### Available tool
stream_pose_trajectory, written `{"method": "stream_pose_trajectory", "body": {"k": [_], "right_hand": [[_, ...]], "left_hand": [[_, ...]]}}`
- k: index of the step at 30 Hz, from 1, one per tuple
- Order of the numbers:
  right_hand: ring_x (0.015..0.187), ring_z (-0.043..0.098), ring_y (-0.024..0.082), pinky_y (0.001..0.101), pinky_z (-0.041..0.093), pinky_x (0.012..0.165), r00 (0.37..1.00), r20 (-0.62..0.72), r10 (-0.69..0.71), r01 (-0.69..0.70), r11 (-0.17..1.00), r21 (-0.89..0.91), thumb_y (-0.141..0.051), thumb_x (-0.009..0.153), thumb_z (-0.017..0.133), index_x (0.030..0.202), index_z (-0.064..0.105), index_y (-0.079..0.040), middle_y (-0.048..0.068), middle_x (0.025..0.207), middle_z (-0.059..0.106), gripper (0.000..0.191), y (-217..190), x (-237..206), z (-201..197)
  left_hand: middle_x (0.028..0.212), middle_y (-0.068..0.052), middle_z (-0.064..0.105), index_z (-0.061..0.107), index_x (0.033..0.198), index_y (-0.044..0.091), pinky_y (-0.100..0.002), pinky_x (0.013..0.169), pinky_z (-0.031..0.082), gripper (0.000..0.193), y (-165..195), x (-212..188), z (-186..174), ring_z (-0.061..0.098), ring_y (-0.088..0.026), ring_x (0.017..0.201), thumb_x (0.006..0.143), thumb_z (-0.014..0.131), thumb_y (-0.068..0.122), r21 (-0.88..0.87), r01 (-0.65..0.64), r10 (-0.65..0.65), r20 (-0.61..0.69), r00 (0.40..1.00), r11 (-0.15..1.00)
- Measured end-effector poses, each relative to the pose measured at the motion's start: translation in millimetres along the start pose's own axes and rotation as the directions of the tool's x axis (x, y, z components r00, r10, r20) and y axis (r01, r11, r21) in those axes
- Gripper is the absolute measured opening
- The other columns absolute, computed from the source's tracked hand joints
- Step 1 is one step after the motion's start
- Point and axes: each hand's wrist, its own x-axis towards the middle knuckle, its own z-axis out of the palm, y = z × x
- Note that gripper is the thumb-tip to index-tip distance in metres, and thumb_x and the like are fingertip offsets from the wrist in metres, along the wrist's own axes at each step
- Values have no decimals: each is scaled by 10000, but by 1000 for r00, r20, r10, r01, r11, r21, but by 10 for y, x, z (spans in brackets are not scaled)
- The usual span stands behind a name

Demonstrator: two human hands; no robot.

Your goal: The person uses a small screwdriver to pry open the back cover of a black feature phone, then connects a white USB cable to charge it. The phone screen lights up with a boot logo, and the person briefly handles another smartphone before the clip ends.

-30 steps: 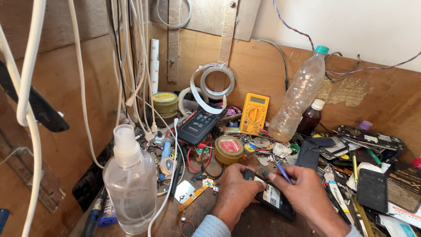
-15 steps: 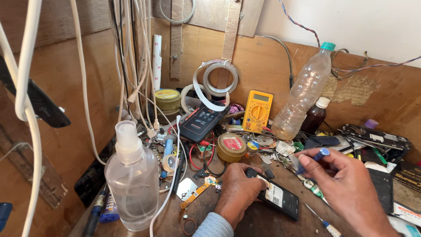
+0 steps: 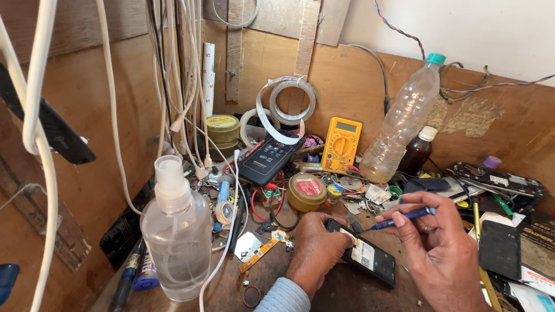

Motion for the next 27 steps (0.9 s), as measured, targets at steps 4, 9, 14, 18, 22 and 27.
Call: {"method": "stream_pose_trajectory", "body": {"k": [4,9,14,18,22,27], "right_hand": [[950,747,206,349,643,857,1000,-5,11,-11,1000,-3,16,953,571,1242,478,51,177,1014,718,306,46,-14,15],[978,742,208,335,630,857,1000,-3,-9,9,1000,-1,17,961,558,1253,459,38,174,1030,716,309,47,-16,30],[961,753,200,313,615,840,999,-21,-34,33,999,-33,9,972,556,1256,453,30,167,1011,738,303,49,16,93],[950,760,190,303,620,810,1000,-9,-11,11,999,-36,4,975,551,1254,455,22,158,1004,739,295,61,36,140],[970,749,190,307,614,831,999,13,-36,37,999,-19,12,975,538,1269,444,24,158,1029,728,309,72,31,159],[987,747,198,318,617,850,1000,17,-23,23,1000,-9,16,969,537,1274,448,22,163,1034,721,318,82,24,182]], "left_hand": [[880,-122,775,755,979,32,-311,645,598,336,-12,-5,-1,749,-189,753,644,779,31,41,-21,22,-34,999,999],[885,-100,772,780,972,64,-309,741,590,338,-10,0,-5,751,-186,802,635,804,82,109,-75,90,-138,986,991],[885,-112,781,785,963,62,-320,741,593,331,-18,16,-11,760,-208,801,635,802,102,124,-67,87,-162,983,990],[903,-110,775,777,963,67,-318,744,585,335,-26,33,-14,751,-203,813,632,810,97,126,-63,85,-180,980,990],[909,-120,771,767,975,77,-321,744,593,336,-22,49,-22,755,-200,817,641,795,90,107,-38,55,-166,985,994],[902,-122,772,762,980,77,-320,746,585,345,-11,41,-33,752,-200,819,639,809,95,111,-32,50,-163,985,993]]}}
